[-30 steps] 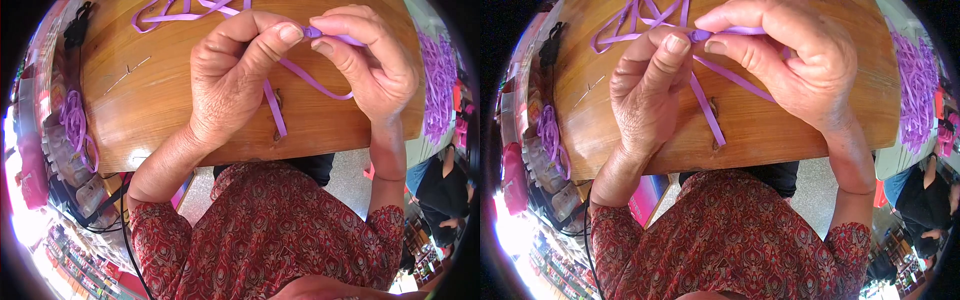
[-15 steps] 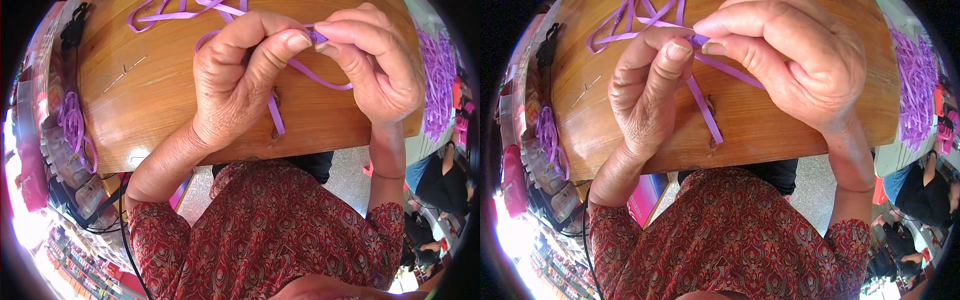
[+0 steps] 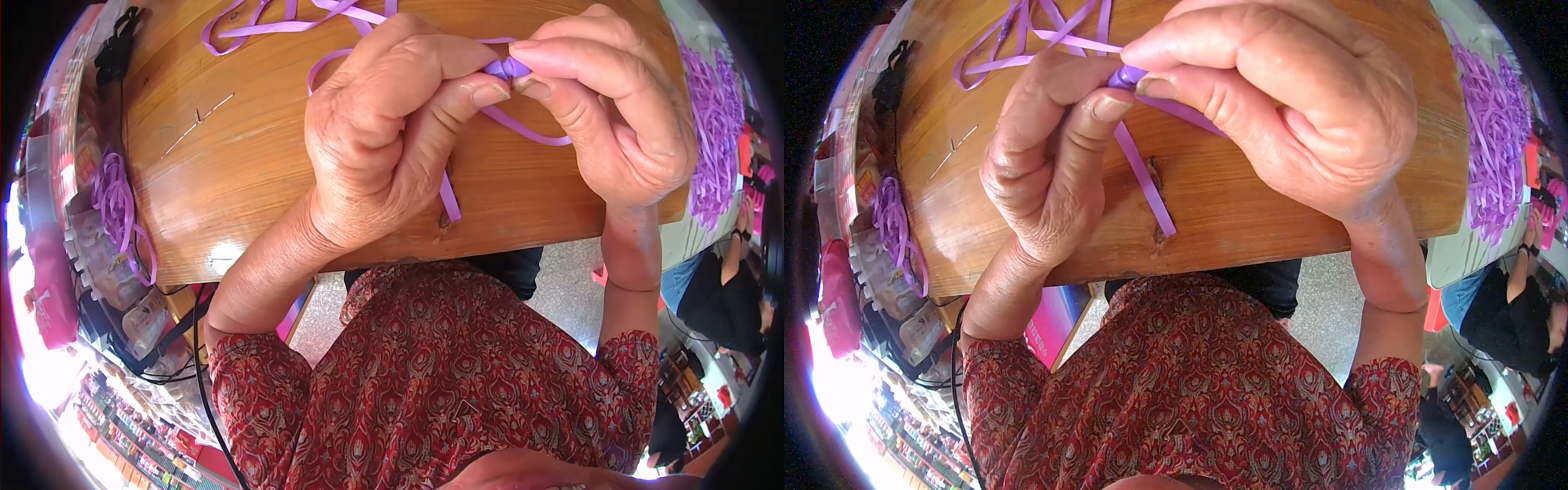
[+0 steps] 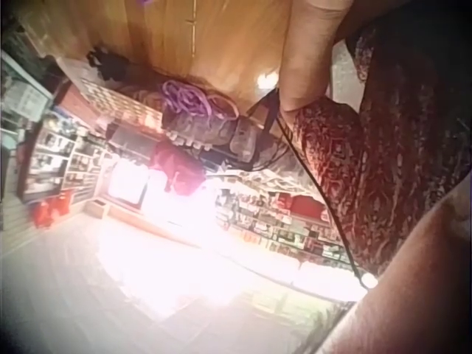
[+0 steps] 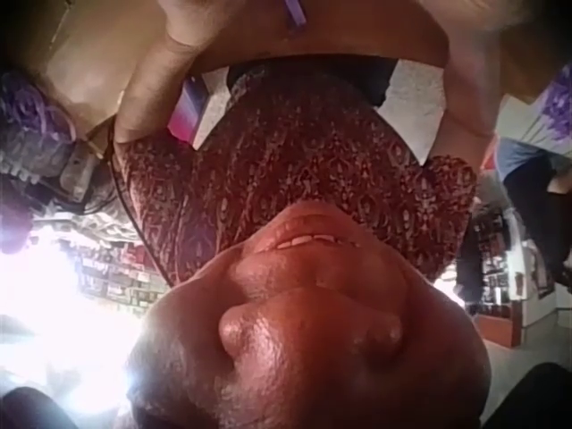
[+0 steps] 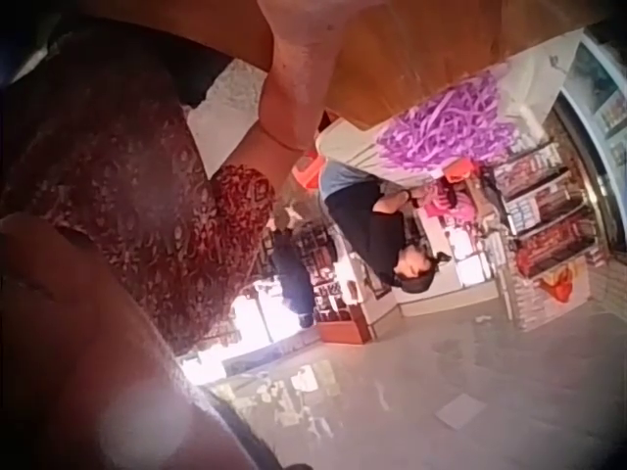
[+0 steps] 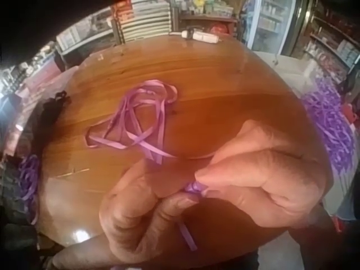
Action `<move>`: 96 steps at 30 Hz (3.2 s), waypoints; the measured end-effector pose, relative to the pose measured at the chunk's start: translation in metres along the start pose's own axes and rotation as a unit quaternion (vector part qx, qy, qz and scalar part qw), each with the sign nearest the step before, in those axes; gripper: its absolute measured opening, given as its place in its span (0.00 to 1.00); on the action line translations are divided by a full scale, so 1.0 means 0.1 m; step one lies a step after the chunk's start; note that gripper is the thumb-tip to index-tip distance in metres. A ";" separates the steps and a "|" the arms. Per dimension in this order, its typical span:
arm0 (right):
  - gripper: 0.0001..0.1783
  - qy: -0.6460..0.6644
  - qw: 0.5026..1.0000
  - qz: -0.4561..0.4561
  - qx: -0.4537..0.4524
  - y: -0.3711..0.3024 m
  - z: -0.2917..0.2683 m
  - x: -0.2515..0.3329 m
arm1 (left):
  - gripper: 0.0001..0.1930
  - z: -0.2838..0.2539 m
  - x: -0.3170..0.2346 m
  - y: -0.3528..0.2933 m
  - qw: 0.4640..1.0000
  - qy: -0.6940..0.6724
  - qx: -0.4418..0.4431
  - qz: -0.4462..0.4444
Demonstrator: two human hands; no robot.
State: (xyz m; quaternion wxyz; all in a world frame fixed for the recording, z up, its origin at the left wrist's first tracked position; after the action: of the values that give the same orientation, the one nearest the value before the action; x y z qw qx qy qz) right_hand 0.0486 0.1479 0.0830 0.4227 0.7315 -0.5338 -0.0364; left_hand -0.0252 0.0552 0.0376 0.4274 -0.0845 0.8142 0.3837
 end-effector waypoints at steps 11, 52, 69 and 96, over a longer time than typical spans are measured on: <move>0.08 -0.008 0.999 -0.052 0.012 -0.03 0.01 0.09 | 0.07 0.00 -0.19 0.05 0.988 0.120 0.055 0.082; 0.11 0.211 0.948 0.228 0.067 -0.10 0.12 -0.23 | 0.07 0.02 -0.11 0.10 0.995 0.007 0.083 -0.049; 0.13 0.091 0.986 0.133 0.033 -0.15 0.11 -0.17 | 0.08 0.01 0.14 0.03 0.986 -0.148 0.064 -0.042; 0.11 0.096 0.992 0.078 -0.008 -0.12 0.06 -0.12 | 0.09 -0.03 0.09 -0.03 0.988 -0.144 0.024 -0.050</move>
State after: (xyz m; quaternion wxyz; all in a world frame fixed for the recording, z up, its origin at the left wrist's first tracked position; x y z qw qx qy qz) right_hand 0.0497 0.1554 0.0666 0.4795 0.6842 -0.5459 0.0632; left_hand -0.0319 0.0527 0.0303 0.5611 -0.0589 0.7477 0.3502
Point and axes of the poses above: each hand's wrist, its own y-axis towards the middle knuckle, its own z-axis out of the palm, x = y × z, the point moved 9 cm from there along y, towards the middle knuckle, and after that the axes turned 3 degrees about -y, right-handed, at the moved point
